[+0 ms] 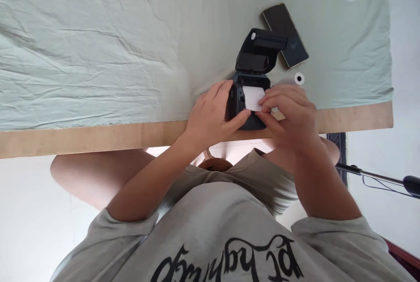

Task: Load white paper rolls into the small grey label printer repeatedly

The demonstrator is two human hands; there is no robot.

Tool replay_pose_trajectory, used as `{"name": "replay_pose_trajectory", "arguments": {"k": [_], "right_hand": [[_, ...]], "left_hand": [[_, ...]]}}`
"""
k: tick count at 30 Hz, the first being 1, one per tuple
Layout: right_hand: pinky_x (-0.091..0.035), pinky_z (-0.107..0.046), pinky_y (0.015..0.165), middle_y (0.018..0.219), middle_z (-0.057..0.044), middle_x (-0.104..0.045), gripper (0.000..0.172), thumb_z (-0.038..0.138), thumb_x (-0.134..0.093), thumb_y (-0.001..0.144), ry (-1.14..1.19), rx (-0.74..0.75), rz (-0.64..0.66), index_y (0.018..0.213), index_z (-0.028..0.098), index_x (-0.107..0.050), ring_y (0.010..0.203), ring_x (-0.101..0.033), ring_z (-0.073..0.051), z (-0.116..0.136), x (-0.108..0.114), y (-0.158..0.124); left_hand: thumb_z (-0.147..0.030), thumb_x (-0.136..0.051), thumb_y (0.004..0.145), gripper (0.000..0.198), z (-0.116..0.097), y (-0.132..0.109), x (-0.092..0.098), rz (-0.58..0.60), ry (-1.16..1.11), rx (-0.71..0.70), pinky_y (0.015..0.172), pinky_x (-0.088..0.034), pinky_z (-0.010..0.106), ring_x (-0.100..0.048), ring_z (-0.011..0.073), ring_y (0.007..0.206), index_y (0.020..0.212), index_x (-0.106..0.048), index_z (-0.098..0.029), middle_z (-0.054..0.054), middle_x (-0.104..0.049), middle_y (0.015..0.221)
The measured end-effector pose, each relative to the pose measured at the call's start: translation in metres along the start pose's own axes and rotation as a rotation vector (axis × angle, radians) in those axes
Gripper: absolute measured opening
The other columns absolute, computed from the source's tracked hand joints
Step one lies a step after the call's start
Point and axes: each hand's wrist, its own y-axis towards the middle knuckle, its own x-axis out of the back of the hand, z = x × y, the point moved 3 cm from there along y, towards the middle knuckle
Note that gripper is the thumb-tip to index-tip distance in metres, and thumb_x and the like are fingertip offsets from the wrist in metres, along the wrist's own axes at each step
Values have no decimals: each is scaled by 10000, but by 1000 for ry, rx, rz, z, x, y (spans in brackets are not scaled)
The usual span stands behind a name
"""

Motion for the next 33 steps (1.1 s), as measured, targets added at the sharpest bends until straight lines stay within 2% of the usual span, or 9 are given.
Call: {"name": "replay_pose_trajectory", "arguments": {"k": [6, 9, 11, 15, 19, 22, 25, 29, 33], "right_hand": [[-579, -469, 899, 905, 5, -782, 124, 294, -733, 917, 41, 28, 17, 890, 284, -612, 1046, -765, -271, 11, 5, -19], [-596, -469, 949, 988, -22, -773, 84, 263, -679, 924, 8, 38, -106, 981, 298, -627, 1051, -755, -260, 1, 20, -6], [-587, -484, 1015, 1169, -59, -745, 232, 221, -645, 911, -81, 22, -157, 1126, 304, -622, 1188, -720, -267, -10, 28, 12], [-477, -557, 1200, 1481, -64, -600, 587, 172, -622, 865, -96, -24, 1, 1409, 348, -487, 1512, -515, -298, -26, 25, 50], [-501, -564, 1152, 1326, -42, -678, 575, 197, -638, 884, -59, -67, 17, 1410, 377, -492, 1298, -671, -309, -19, 17, 51], [-562, -503, 1025, 1148, -50, -683, 430, 259, -591, 945, -19, -63, -101, 1361, 359, -543, 1090, -721, -276, -13, 19, 27], [-568, -468, 917, 1187, -86, -666, 394, 323, -578, 945, -45, -38, -225, 1338, 295, -585, 1113, -697, -295, -22, 24, 12], [-494, -529, 1150, 1525, -108, -546, 600, 328, -584, 935, -74, 32, -33, 1511, 275, -424, 1475, -529, -325, -39, 19, 38], [-546, -474, 1101, 1442, -102, -619, 556, 346, -583, 957, -27, -13, 75, 1478, 218, -438, 1284, -674, -260, -31, 17, 64]], "left_hand": [[-566, -611, 984, 651, -3, 4, -3, -23, 33, 33, 1171, -483, 476, -592, 340, 1396, 1477, -504, -154, 183, -596, 1518], [-554, -650, 951, 712, -4, 5, -6, -5, 78, 35, 1197, -458, 477, -552, 356, 1447, 1499, -485, -130, 199, -564, 1554], [-561, -654, 941, 729, -4, 5, -6, 8, 81, 30, 1203, -452, 479, -538, 361, 1463, 1505, -480, -133, 198, -556, 1564], [-556, -691, 905, 750, -4, 5, -5, -1, 77, 24, 1196, -458, 489, -537, 363, 1463, 1503, -473, -159, 187, -548, 1576], [-548, -719, 882, 795, -7, 5, -5, 13, 92, 38, 1195, -457, 494, -527, 377, 1469, 1505, -469, -121, 209, -545, 1567], [-557, -705, 896, 778, -8, 5, -5, 22, 90, 38, 1204, -445, 488, -518, 370, 1477, 1505, -473, -133, 201, -542, 1571], [-559, -701, 896, 789, -7, 4, -5, 27, 94, 39, 1206, -439, 482, -520, 367, 1473, 1512, -472, -122, 200, -540, 1575], [-539, -697, 894, 773, -6, 4, -5, 13, 100, 32, 1203, -443, 480, -514, 373, 1481, 1513, -477, -130, 201, -536, 1583], [-570, -711, 887, 801, -4, 5, -7, 5, 103, 23, 1205, -448, 483, -527, 376, 1468, 1517, -466, -142, 204, -541, 1570]]}}
